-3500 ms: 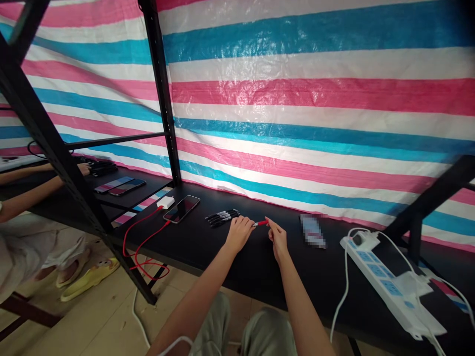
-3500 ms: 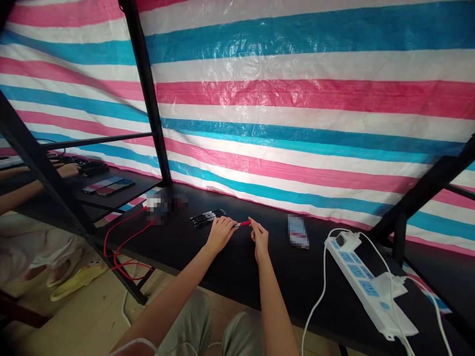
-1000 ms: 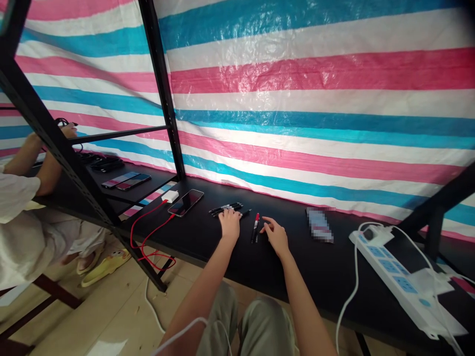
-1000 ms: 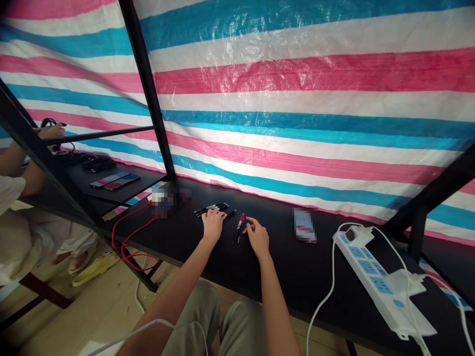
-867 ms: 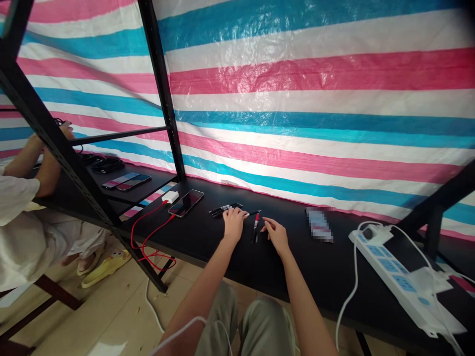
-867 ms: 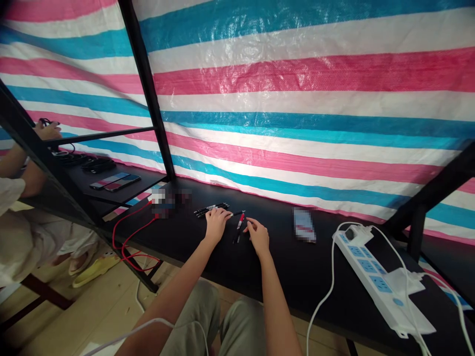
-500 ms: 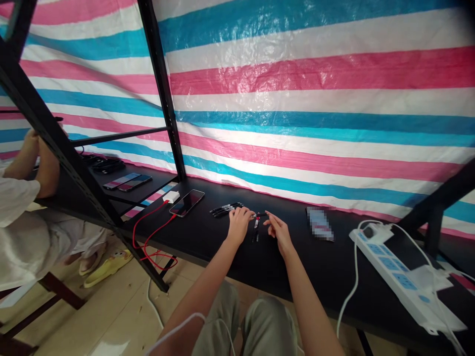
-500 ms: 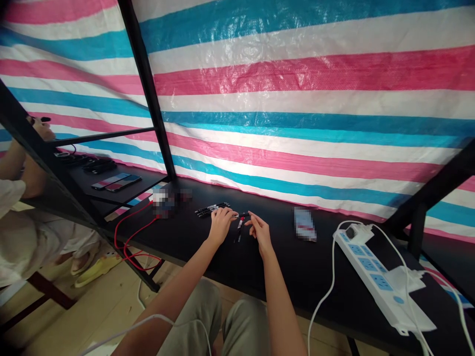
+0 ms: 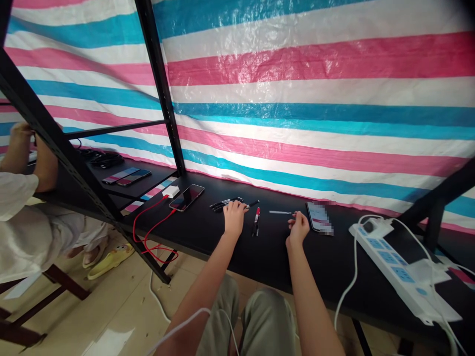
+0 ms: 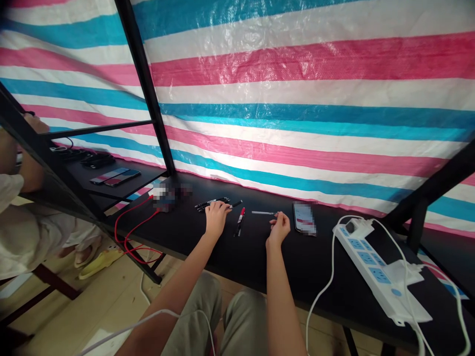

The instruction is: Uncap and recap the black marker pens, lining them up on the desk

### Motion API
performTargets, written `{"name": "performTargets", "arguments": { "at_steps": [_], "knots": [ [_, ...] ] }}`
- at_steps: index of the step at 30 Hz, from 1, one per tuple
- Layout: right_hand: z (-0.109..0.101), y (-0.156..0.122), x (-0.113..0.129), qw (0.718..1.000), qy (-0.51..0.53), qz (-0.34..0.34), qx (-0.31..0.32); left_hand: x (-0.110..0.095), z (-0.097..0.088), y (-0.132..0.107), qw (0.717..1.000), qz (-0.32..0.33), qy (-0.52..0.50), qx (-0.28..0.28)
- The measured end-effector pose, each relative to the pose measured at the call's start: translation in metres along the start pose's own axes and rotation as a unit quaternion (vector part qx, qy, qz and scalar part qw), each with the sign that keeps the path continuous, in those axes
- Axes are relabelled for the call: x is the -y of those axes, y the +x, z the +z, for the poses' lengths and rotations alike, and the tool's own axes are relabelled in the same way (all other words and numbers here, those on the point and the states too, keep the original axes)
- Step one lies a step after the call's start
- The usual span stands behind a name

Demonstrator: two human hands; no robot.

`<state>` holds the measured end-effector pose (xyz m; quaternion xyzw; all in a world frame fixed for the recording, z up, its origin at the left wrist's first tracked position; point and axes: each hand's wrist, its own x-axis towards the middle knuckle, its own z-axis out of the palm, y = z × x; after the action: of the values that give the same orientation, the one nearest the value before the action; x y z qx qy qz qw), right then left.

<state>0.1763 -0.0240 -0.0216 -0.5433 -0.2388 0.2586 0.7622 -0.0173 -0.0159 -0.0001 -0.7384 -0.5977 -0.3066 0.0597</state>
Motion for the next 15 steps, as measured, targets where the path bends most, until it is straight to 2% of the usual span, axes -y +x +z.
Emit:
{"name": "performTargets", "arguments": {
  "at_steps": [1,3,7,12,15],
  "knots": [
    [-0.002,0.003,-0.001,1.000,-0.003,0.000,-0.023,0.002,0.000,0.001,1.000,-0.022,0.001,-0.003],
    [-0.003,0.005,-0.002,1.000,-0.012,0.001,-0.021,0.005,0.001,0.002,0.998,-0.059,-0.005,-0.004],
    [0.005,-0.002,-0.006,0.994,-0.066,-0.016,0.085,0.005,0.005,0.003,0.995,-0.093,-0.025,0.011],
    [0.015,-0.013,-0.008,0.950,-0.202,-0.038,0.233,0.000,0.011,0.001,0.997,-0.048,-0.026,0.061],
    [0.014,-0.015,-0.007,0.916,-0.277,-0.064,0.282,-0.002,0.013,-0.001,0.995,-0.018,-0.026,0.095]
  ]
}}
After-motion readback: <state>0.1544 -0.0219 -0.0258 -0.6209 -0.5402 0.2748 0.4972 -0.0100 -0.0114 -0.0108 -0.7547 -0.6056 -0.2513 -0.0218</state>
